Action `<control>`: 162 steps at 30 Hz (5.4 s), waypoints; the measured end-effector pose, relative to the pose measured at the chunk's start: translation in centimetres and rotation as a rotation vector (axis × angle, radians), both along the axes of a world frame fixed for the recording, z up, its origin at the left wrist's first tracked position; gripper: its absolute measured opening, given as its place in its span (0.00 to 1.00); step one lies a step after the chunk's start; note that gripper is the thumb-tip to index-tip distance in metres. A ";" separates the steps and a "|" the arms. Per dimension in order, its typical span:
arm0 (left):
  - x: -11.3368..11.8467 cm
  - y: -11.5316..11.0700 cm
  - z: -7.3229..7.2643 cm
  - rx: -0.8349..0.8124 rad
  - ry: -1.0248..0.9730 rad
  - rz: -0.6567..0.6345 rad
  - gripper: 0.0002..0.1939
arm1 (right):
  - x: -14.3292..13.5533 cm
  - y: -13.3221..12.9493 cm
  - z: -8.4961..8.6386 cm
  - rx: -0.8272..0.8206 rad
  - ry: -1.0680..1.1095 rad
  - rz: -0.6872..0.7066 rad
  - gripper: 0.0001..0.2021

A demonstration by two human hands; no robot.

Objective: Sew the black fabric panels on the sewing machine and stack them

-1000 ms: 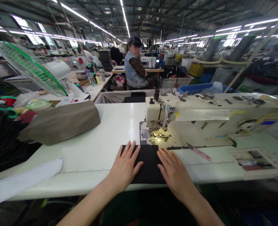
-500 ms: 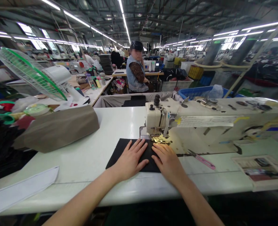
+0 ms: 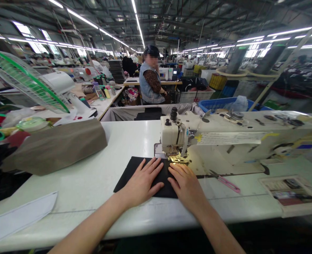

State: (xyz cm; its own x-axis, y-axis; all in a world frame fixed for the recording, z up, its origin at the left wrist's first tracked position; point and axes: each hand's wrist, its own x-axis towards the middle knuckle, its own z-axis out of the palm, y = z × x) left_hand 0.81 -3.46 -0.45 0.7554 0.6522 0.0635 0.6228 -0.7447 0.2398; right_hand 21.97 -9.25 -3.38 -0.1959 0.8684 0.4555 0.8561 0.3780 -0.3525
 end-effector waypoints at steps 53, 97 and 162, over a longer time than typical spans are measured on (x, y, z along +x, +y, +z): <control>0.4 6.0 0.6 -0.036 -0.010 -0.128 0.23 | 0.9 0.5 0.3 -0.023 0.089 -0.015 0.10; -2.6 -1.8 1.9 0.197 0.121 0.093 0.20 | -3.2 -1.9 3.0 0.074 0.186 -0.006 0.16; 0.5 6.0 0.5 -0.066 -0.008 -0.204 0.23 | 1.0 2.1 1.7 -0.035 -0.108 -0.039 0.08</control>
